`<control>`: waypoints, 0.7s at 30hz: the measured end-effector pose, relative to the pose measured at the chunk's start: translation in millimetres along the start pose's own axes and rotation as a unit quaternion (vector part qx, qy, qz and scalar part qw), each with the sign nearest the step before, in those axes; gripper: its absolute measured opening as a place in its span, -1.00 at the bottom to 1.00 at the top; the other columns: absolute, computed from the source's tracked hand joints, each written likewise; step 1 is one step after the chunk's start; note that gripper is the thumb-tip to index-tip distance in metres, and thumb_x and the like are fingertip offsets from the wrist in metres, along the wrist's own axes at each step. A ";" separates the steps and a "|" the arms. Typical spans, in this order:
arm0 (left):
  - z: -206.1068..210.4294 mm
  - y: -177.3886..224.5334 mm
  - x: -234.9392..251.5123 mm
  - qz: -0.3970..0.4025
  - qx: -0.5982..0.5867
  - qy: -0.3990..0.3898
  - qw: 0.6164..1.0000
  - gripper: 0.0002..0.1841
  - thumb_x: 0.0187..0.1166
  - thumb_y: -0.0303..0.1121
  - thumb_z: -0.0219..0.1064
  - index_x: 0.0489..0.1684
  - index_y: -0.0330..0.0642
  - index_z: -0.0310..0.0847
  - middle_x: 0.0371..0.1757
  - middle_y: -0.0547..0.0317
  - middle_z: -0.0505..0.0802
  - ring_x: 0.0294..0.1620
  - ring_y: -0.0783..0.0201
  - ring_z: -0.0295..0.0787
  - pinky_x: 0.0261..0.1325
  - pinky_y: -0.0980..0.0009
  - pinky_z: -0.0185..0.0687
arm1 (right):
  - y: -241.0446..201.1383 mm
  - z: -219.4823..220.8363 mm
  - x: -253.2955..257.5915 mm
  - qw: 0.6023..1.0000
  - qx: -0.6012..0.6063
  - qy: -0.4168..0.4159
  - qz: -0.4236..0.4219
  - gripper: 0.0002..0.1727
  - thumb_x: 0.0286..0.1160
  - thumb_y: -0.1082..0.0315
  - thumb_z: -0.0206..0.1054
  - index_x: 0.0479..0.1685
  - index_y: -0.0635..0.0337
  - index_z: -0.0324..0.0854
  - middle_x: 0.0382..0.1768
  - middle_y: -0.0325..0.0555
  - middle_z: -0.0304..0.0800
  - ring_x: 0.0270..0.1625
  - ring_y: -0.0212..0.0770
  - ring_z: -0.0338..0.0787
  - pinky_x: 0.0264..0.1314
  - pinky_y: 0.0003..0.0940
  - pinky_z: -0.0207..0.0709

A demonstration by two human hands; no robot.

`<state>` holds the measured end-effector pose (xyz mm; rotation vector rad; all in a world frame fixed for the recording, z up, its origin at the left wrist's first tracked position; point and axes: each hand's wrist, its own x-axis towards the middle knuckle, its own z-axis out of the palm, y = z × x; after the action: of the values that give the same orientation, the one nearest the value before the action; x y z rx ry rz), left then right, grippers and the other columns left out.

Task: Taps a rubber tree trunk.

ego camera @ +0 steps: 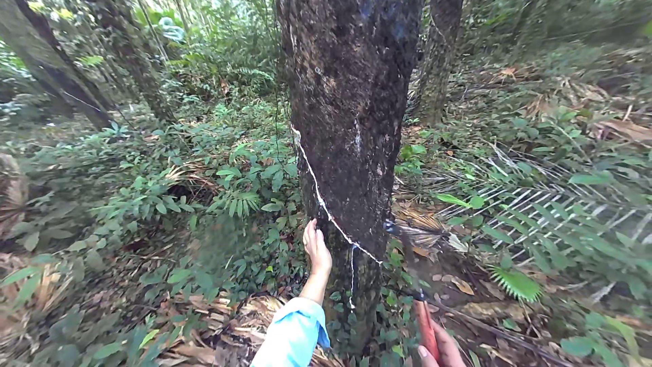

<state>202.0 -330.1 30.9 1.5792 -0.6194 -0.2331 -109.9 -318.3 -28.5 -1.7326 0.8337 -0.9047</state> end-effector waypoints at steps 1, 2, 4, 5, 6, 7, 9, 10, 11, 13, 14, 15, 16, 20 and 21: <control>2.3 -1.4 -7.2 0.058 0.027 0.015 0.998 -0.31 0.68 -0.16 -0.25 0.63 -0.55 0.30 0.73 -0.53 0.30 0.80 -0.38 0.08 0.75 -0.32 -0.13 | -6.7 3.1 6.9 0.999 -0.030 -0.025 0.003 -0.31 0.51 0.42 0.26 0.59 0.68 0.20 0.12 0.28 0.70 -0.24 -0.39 0.74 -0.16 -0.43 0.68; 5.1 -5.2 -15.9 0.137 0.055 0.026 0.989 -0.30 0.65 -0.12 -0.21 0.53 -0.61 0.37 0.65 -0.60 0.38 0.75 -0.44 0.18 0.72 -0.34 -0.04 | -13.6 7.1 15.1 0.997 -0.060 -0.051 0.006 -0.31 0.51 0.45 0.26 0.63 0.64 0.22 0.25 0.43 0.68 -0.07 -0.16 0.81 0.03 -0.24 0.71; 9.9 -10.6 -33.4 0.304 0.091 0.017 0.948 -0.24 0.72 0.09 -0.22 0.32 -0.55 0.54 0.48 -0.58 0.56 0.63 -0.36 0.40 0.70 -0.24 0.13 | -20.4 19.3 32.3 0.990 -0.110 -0.089 -0.014 -0.30 0.49 0.50 0.29 0.67 0.59 0.25 0.41 0.54 0.61 0.26 0.27 0.81 0.36 0.13 0.63; 13.3 -10.8 -38.8 0.379 0.098 0.001 0.920 -0.24 0.77 0.18 -0.26 0.26 -0.38 0.60 0.41 -0.43 0.64 0.59 -0.21 0.48 0.72 -0.13 0.14 | -18.6 27.0 40.5 0.986 -0.129 -0.098 -0.033 -0.30 0.49 0.51 0.30 0.67 0.56 0.26 0.42 0.52 0.62 0.29 0.34 0.80 0.38 0.20 0.61; 17.6 -9.1 -40.6 0.444 0.108 -0.015 0.889 -0.28 0.79 0.23 -0.32 0.24 -0.19 0.61 0.36 -0.25 0.68 0.56 -0.05 0.52 0.74 -0.03 0.12 | -15.4 34.5 48.1 0.983 -0.144 -0.102 -0.050 -0.30 0.48 0.50 0.29 0.68 0.53 0.28 0.42 0.48 0.63 0.28 0.36 0.80 0.37 0.25 0.61; 22.5 -5.8 -39.1 0.496 0.119 -0.029 0.860 -0.29 0.80 0.25 -0.37 0.22 -0.07 0.61 0.32 -0.12 0.70 0.51 0.07 0.57 0.75 0.05 0.11 | -12.1 41.5 55.5 0.980 -0.156 -0.101 -0.066 -0.30 0.47 0.50 0.29 0.68 0.51 0.29 0.41 0.46 0.66 0.26 0.38 0.81 0.34 0.27 0.61; 31.5 -1.8 -31.5 0.555 0.148 -0.055 0.817 -0.29 0.82 0.22 -0.39 0.22 -0.05 0.65 0.22 -0.06 0.78 0.36 0.14 0.69 0.72 0.11 0.16 | -8.5 52.2 68.9 0.977 -0.168 -0.102 -0.077 -0.30 0.45 0.50 0.28 0.68 0.49 0.31 0.42 0.43 0.66 0.28 0.39 0.81 0.36 0.28 0.60; 35.6 -1.6 -26.6 0.565 0.164 -0.063 0.806 -0.28 0.81 0.19 -0.36 0.20 -0.10 0.71 0.15 -0.07 0.85 0.24 0.12 0.78 0.66 0.10 0.25 | -8.8 55.5 75.1 0.977 -0.172 -0.109 -0.069 -0.31 0.48 0.51 0.28 0.69 0.47 0.31 0.43 0.42 0.65 0.31 0.40 0.78 0.41 0.28 0.57; 39.3 -2.6 -21.1 0.569 0.184 -0.067 0.798 -0.28 0.79 0.15 -0.32 0.17 -0.15 0.75 0.06 -0.06 0.91 0.11 0.12 0.85 0.58 0.10 0.36 | -8.0 58.6 81.1 0.976 -0.177 -0.111 -0.066 -0.32 0.50 0.52 0.29 0.69 0.47 0.31 0.42 0.43 0.66 0.32 0.41 0.78 0.42 0.28 0.56; 46.0 -6.5 -10.5 0.576 0.222 -0.053 0.785 -0.32 0.73 0.09 -0.22 0.09 -0.21 0.81 -0.18 0.02 0.95 -0.20 0.14 0.86 0.32 0.15 0.51 | -2.5 62.8 92.0 0.973 -0.190 -0.110 -0.072 -0.32 0.49 0.52 0.28 0.69 0.47 0.30 0.38 0.45 0.68 0.30 0.42 0.79 0.40 0.29 0.57; 48.5 -8.7 -6.7 0.579 0.236 -0.041 0.779 -0.35 0.71 0.06 -0.17 0.05 -0.21 0.84 -0.32 0.06 0.94 -0.32 0.15 0.83 0.20 0.17 0.54 | 0.5 64.4 95.7 0.972 -0.193 -0.111 -0.073 -0.32 0.49 0.54 0.28 0.70 0.47 0.30 0.37 0.47 0.68 0.29 0.44 0.79 0.39 0.31 0.57; 50.3 -11.2 -4.1 0.580 0.249 -0.031 0.775 -0.39 0.70 0.03 -0.13 0.02 -0.20 0.85 -0.41 0.10 0.91 -0.41 0.17 0.79 0.12 0.19 0.55 | 4.2 65.7 98.5 0.971 -0.198 -0.113 -0.075 -0.31 0.48 0.55 0.28 0.70 0.46 0.30 0.37 0.47 0.68 0.28 0.45 0.79 0.38 0.32 0.57; 52.2 -14.6 -2.7 0.581 0.257 -0.020 0.772 -0.45 0.69 -0.02 -0.06 -0.02 -0.18 0.86 -0.48 0.14 0.88 -0.47 0.18 0.74 0.04 0.21 0.55 | 8.1 66.9 100.3 0.970 -0.201 -0.116 -0.076 -0.31 0.48 0.57 0.29 0.70 0.46 0.30 0.38 0.47 0.68 0.28 0.46 0.79 0.37 0.34 0.57; 57.0 -27.3 -3.9 0.588 0.263 -0.012 0.765 -0.68 0.64 -0.22 0.18 -0.12 -0.15 0.87 -0.55 0.18 0.85 -0.55 0.21 0.69 -0.08 0.26 0.56 | 25.7 72.6 104.4 0.964 -0.223 -0.101 -0.107 -0.32 0.42 0.60 0.31 0.65 0.48 0.36 0.25 0.50 0.75 0.13 0.51 0.84 0.20 0.39 0.64; 57.5 -28.6 -4.3 0.592 0.262 -0.011 0.762 -0.70 0.64 -0.23 0.20 -0.12 -0.14 0.87 -0.55 0.18 0.84 -0.56 0.22 0.68 -0.10 0.27 0.56 | 27.6 73.7 105.0 0.963 -0.224 -0.098 -0.110 -0.33 0.42 0.61 0.31 0.64 0.49 0.38 0.24 0.51 0.75 0.12 0.51 0.84 0.20 0.40 0.64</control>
<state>176.6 -377.4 -4.7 1.3807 -1.6751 0.9569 1.5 -383.3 -52.5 -2.3054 0.7634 -0.7023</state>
